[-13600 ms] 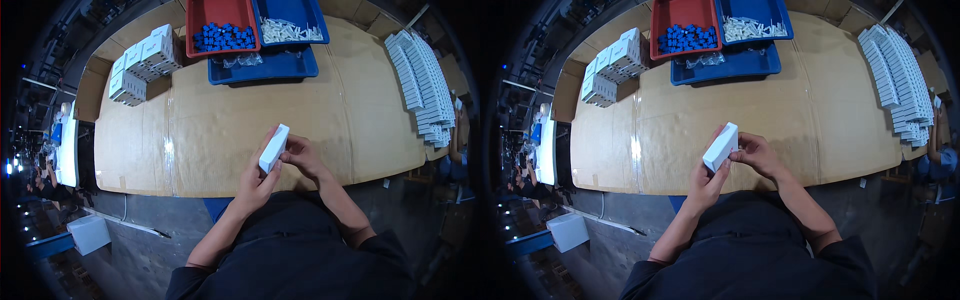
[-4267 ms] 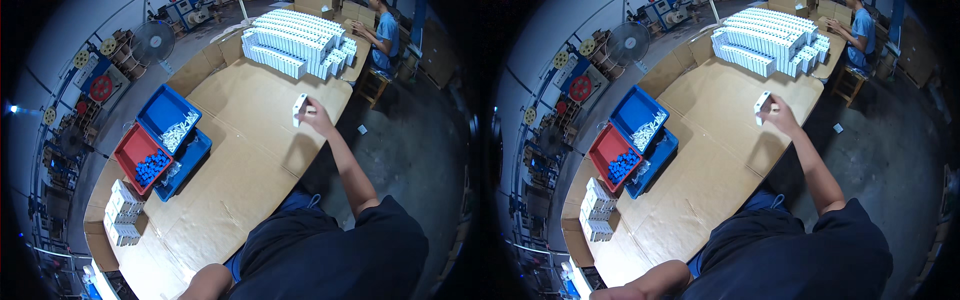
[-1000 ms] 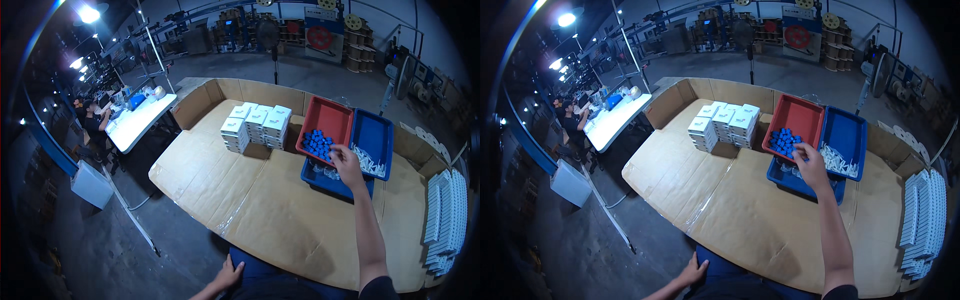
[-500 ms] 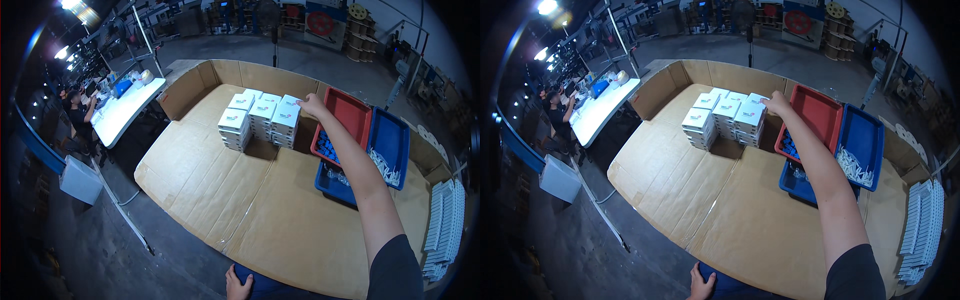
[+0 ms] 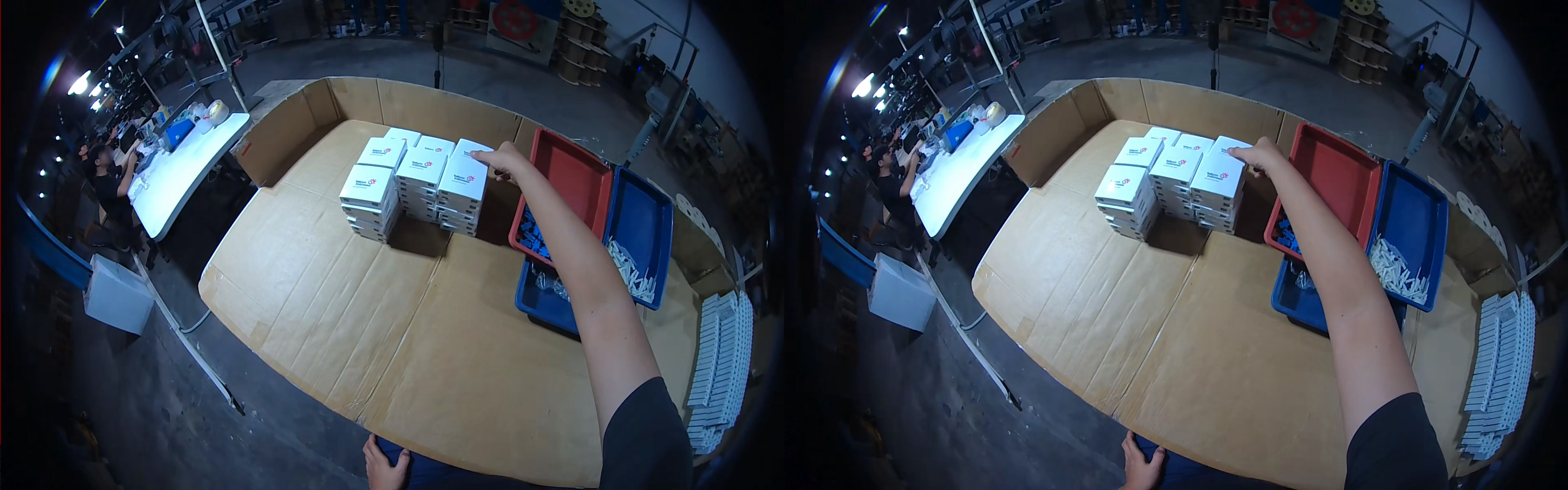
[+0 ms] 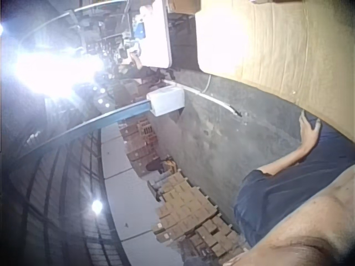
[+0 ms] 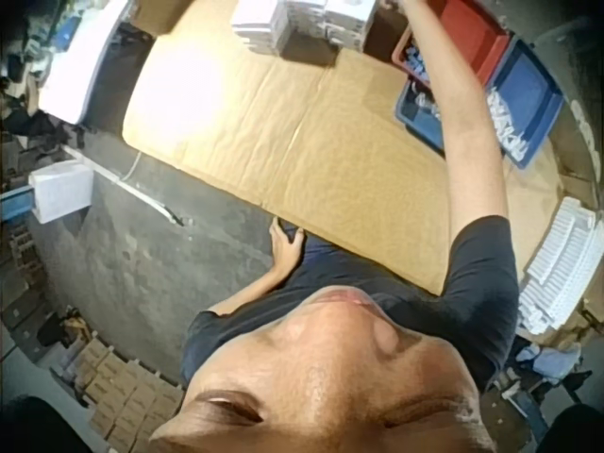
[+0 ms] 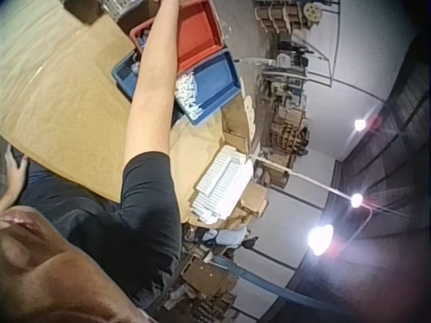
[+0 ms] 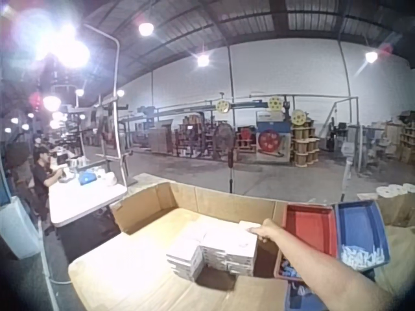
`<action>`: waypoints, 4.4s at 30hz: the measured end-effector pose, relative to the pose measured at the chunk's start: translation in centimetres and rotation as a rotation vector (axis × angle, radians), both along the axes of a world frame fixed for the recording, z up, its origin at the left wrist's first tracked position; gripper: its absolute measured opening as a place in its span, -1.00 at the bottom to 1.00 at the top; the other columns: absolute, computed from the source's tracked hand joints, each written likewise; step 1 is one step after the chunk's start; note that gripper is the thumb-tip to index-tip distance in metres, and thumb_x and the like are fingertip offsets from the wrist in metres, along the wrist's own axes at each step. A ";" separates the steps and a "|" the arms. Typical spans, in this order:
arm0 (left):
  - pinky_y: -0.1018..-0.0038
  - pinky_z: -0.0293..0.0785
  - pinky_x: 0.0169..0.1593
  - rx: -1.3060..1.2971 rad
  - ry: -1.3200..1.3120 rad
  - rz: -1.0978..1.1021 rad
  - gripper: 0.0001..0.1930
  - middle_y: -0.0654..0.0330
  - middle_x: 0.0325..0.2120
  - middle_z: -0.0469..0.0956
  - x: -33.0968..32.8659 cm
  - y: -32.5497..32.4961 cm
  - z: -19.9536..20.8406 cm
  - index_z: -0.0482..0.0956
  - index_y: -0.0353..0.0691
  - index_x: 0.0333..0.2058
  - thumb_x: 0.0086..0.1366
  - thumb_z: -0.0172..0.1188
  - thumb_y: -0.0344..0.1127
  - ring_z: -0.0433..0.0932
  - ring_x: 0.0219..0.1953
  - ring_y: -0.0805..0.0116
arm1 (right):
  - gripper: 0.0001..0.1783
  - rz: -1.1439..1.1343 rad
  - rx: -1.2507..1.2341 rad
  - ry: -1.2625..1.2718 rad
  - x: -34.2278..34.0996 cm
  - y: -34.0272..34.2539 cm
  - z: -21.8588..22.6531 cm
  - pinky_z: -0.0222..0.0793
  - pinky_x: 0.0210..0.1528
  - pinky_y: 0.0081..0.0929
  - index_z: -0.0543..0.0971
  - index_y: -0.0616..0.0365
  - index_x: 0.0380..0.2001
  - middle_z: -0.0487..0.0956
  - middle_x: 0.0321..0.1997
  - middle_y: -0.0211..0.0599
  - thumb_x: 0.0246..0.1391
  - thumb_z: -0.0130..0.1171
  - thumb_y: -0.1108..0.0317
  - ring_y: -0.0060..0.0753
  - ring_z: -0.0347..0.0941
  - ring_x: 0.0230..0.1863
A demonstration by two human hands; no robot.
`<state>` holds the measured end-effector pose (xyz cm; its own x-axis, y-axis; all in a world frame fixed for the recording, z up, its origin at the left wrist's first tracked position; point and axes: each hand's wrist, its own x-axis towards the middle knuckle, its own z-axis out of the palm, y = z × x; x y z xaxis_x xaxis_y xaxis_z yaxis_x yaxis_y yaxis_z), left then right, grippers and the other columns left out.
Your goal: The person assembles small electronic components by hand, placing blue connectors, white connectors, and circuit boards into plastic bags, then bagging the small parts into white boxes.
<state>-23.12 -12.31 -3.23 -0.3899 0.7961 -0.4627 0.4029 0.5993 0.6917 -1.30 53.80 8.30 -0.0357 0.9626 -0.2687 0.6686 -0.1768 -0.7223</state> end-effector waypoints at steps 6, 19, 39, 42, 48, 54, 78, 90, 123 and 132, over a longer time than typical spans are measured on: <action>0.09 0.15 0.45 0.002 -0.009 0.006 -0.08 -0.43 0.34 0.15 -0.3 0.1 -0.1 0.05 -0.49 0.41 0.33 0.32 -0.04 0.20 0.38 -0.32 | -0.20 -0.083 0.215 -0.201 -0.3 0.8 0.1 0.53 -0.34 -0.35 0.68 0.43 -0.26 0.68 -0.38 -0.13 -0.13 0.54 -0.25 -0.31 0.63 -0.37; 0.04 0.16 0.43 0.018 0.023 -0.016 -0.04 -0.50 0.33 0.12 0.3 -0.2 -1.1 -0.02 -0.52 0.43 0.36 0.27 0.03 0.21 0.35 -0.40 | -0.65 0.151 1.052 0.506 1.5 -14.7 11.0 0.46 -0.12 -0.57 0.50 0.21 -0.16 0.56 -0.29 -0.43 0.11 0.49 0.43 -0.67 0.46 -0.24; 0.15 0.61 0.03 -0.057 0.110 -0.990 -0.44 -0.23 -0.29 0.70 1.4 6.1 9.9 0.68 -0.41 -0.13 0.52 0.01 0.09 0.71 -0.15 -0.18 | -0.57 0.087 0.740 1.114 14.8 -41.3 11.8 0.48 0.11 -0.42 0.38 0.17 0.26 0.61 0.04 -0.27 0.43 0.15 0.28 -0.49 0.52 0.09; 0.30 0.60 0.04 0.150 -0.444 -0.785 -0.52 -0.09 -0.16 0.69 6.5 7.6 10.7 0.58 -0.30 0.10 0.61 -0.07 0.01 0.70 -0.10 0.12 | -0.48 -0.107 0.510 1.477 15.3 -44.5 8.1 0.51 0.06 -0.40 0.33 0.13 0.35 0.61 0.04 -0.18 0.45 0.07 0.18 -0.40 0.56 0.04; 0.27 0.59 0.12 0.098 -0.944 -0.601 -0.29 -0.04 0.09 0.59 15.8 11.2 12.9 0.23 -0.24 0.42 0.62 -0.29 0.23 0.65 0.05 0.15 | -0.56 -0.319 0.439 1.514 13.2 -51.8 -0.9 0.54 -0.07 -0.50 0.39 0.06 0.28 0.59 0.02 -0.38 0.42 0.14 0.26 -0.55 0.56 -0.02; 0.18 0.59 0.13 -0.153 -1.121 -0.509 -0.32 0.01 0.06 0.57 18.4 11.0 10.3 0.32 -0.22 0.34 0.56 -0.16 0.25 0.64 0.06 0.15 | -0.58 -0.340 0.356 1.278 11.4 -58.6 -5.0 0.40 0.11 -0.56 0.43 0.13 0.26 0.57 0.04 -0.39 0.46 0.10 0.20 -0.61 0.47 0.04; 0.56 0.51 -0.11 0.078 -1.257 -0.292 -0.45 0.36 -0.17 0.55 19.0 8.1 4.0 0.45 -0.08 0.15 0.50 0.06 0.26 0.55 -0.16 0.55 | -0.13 0.022 0.962 0.164 10.1 -60.0 -9.4 0.30 0.40 -0.10 0.27 0.33 0.43 0.36 0.42 0.14 0.39 -0.02 -0.22 0.20 0.33 0.39; 0.69 0.46 -0.29 0.170 -1.257 -0.136 -0.44 0.38 -0.19 0.52 21.0 8.0 2.4 0.40 -0.16 0.22 0.54 0.02 0.18 0.50 -0.28 0.71 | -0.28 0.043 0.925 0.262 10.1 -59.6 -11.0 0.37 0.36 -0.15 0.35 0.36 0.39 0.44 0.38 0.14 0.50 -0.14 -0.08 0.19 0.41 0.36; 0.30 0.10 0.46 0.679 -0.825 -0.582 -0.37 0.02 0.44 0.14 18.8 11.2 3.0 -0.02 -0.16 0.54 0.66 -0.15 -0.04 0.19 0.42 0.23 | -0.35 -0.089 0.707 0.653 9.6 -59.3 -11.6 0.20 0.48 -0.22 0.31 0.25 0.45 0.36 0.51 -0.06 0.35 0.12 0.29 -0.04 0.31 0.49; 0.34 0.17 0.42 0.671 -0.937 -0.470 -0.36 0.09 0.40 0.25 18.9 10.9 1.1 0.06 -0.30 0.50 0.64 -0.09 -0.05 0.29 0.36 0.30 | -0.48 -0.134 0.664 0.336 8.3 -59.9 -11.4 0.42 0.32 -0.24 0.42 0.21 0.38 0.46 0.42 -0.03 0.42 0.04 0.32 0.02 0.51 0.32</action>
<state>-4.23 -1.37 -2.10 0.2569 0.9557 0.1434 -0.3312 -0.0524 0.9421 7.02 -6.07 -3.05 0.1149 0.9204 0.3738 0.3966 0.3025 -0.8667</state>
